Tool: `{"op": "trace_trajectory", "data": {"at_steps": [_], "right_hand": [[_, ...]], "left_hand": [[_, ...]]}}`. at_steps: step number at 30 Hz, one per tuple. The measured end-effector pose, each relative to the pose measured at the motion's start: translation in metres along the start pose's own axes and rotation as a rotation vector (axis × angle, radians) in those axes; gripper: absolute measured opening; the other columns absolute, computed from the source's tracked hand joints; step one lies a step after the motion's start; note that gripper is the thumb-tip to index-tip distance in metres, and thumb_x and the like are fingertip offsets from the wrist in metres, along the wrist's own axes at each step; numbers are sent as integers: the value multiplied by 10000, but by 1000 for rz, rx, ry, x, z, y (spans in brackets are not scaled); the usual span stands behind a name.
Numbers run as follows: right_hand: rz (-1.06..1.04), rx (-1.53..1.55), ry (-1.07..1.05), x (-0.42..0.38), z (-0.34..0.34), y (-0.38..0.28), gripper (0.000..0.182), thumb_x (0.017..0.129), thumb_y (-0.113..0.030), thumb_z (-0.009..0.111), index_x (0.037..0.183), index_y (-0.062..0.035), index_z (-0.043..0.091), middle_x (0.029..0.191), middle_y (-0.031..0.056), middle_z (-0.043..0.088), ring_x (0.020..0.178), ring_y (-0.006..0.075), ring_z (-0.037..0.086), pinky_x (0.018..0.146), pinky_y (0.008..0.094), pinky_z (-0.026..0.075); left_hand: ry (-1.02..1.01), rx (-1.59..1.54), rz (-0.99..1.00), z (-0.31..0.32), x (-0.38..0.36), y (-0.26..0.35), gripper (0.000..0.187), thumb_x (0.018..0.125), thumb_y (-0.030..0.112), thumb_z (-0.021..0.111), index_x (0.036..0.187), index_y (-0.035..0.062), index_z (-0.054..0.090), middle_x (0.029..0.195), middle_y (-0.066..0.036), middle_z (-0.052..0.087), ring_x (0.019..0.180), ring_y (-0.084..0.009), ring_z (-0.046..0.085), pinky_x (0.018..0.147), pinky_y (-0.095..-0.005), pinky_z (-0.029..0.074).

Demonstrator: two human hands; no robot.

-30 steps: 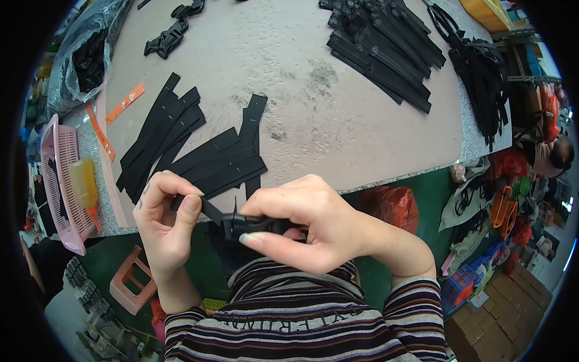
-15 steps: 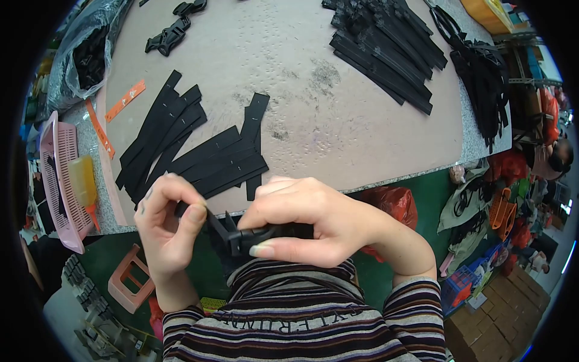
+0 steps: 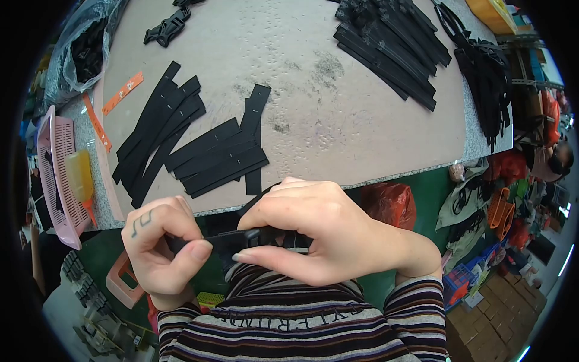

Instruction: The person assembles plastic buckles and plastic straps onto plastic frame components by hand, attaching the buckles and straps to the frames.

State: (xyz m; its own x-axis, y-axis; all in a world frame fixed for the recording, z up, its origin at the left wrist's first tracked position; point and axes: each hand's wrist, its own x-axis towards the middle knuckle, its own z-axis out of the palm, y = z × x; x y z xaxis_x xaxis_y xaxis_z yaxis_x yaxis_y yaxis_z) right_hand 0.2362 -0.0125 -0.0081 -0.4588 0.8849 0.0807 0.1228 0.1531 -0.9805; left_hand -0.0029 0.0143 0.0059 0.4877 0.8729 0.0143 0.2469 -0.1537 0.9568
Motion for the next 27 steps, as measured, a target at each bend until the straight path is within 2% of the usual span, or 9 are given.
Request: {"op": "trace_trajectory", "data": {"at_steps": [5, 8, 11, 14, 17, 21, 23, 26, 27], "right_hand": [[95, 93, 17, -3, 1, 0, 241, 778, -115, 849, 947, 5, 727, 783, 93, 701, 647, 187, 632, 577, 281, 465], [125, 92, 60, -5, 2, 3, 230, 784, -113, 845, 945, 4, 730, 777, 87, 701, 641, 161, 627, 561, 268, 455], [161, 181, -4, -1, -2, -1, 212, 795, -104, 833, 950, -3, 731, 755, 80, 696, 627, 146, 613, 566, 267, 455], [285, 227, -48, 2, -8, -7, 194, 807, -108, 821, 948, -10, 732, 734, 69, 689, 617, 138, 604, 567, 272, 455], [234, 195, -64, 1, -8, -1, 186, 813, -121, 817, 938, -16, 728, 725, 67, 679, 613, 145, 602, 568, 281, 455], [122, 135, -45, -1, -4, 6, 195, 827, -155, 799, 938, -21, 711, 715, 106, 663, 621, 229, 624, 568, 316, 461], [105, 174, -73, -4, -8, 8, 226, 836, -181, 786, 955, -13, 691, 729, 147, 657, 641, 313, 631, 571, 343, 468], [118, 373, -149, -5, -12, 5, 236, 882, -189, 753, 981, 13, 683, 725, 108, 668, 596, 214, 637, 549, 332, 470], [263, 468, -173, -6, -17, 8, 223, 899, -150, 735, 1033, 19, 679, 760, 108, 684, 656, 190, 652, 599, 310, 486]], "left_hand": [[22, -45, -98, 4, 5, 0, 219, 659, 103, 768, 649, 31, 562, 586, -25, 521, 521, -125, 439, 509, -265, 289], [11, -25, -113, 3, 5, 2, 220, 655, 101, 769, 650, 30, 561, 588, -26, 526, 527, -126, 445, 510, -266, 292], [-22, -9, -26, 0, 10, -4, 162, 718, 41, 783, 690, 22, 624, 582, -43, 558, 513, -144, 530, 492, -264, 368], [-54, -12, 0, -1, 13, -6, 143, 735, 49, 771, 714, 20, 632, 625, -49, 585, 540, -146, 544, 498, -260, 374], [-112, -66, -67, 1, 15, -5, 111, 755, 58, 757, 758, 19, 652, 679, -63, 611, 588, -183, 576, 556, -287, 394], [-334, -42, 84, 5, 25, -13, 99, 767, 75, 748, 815, 21, 681, 725, -83, 633, 648, -255, 601, 648, -351, 382], [-346, -198, 109, 12, 29, -20, 98, 722, 81, 745, 728, 16, 673, 650, -73, 617, 581, -234, 569, 612, -345, 382], [-256, -542, 152, 33, 24, -45, 220, 705, 131, 729, 614, -14, 591, 578, -68, 551, 503, -179, 493, 514, -313, 340], [-189, -536, 144, 37, 23, -49, 202, 716, 117, 718, 628, -10, 589, 583, -62, 558, 509, -170, 494, 518, -313, 351]]}}
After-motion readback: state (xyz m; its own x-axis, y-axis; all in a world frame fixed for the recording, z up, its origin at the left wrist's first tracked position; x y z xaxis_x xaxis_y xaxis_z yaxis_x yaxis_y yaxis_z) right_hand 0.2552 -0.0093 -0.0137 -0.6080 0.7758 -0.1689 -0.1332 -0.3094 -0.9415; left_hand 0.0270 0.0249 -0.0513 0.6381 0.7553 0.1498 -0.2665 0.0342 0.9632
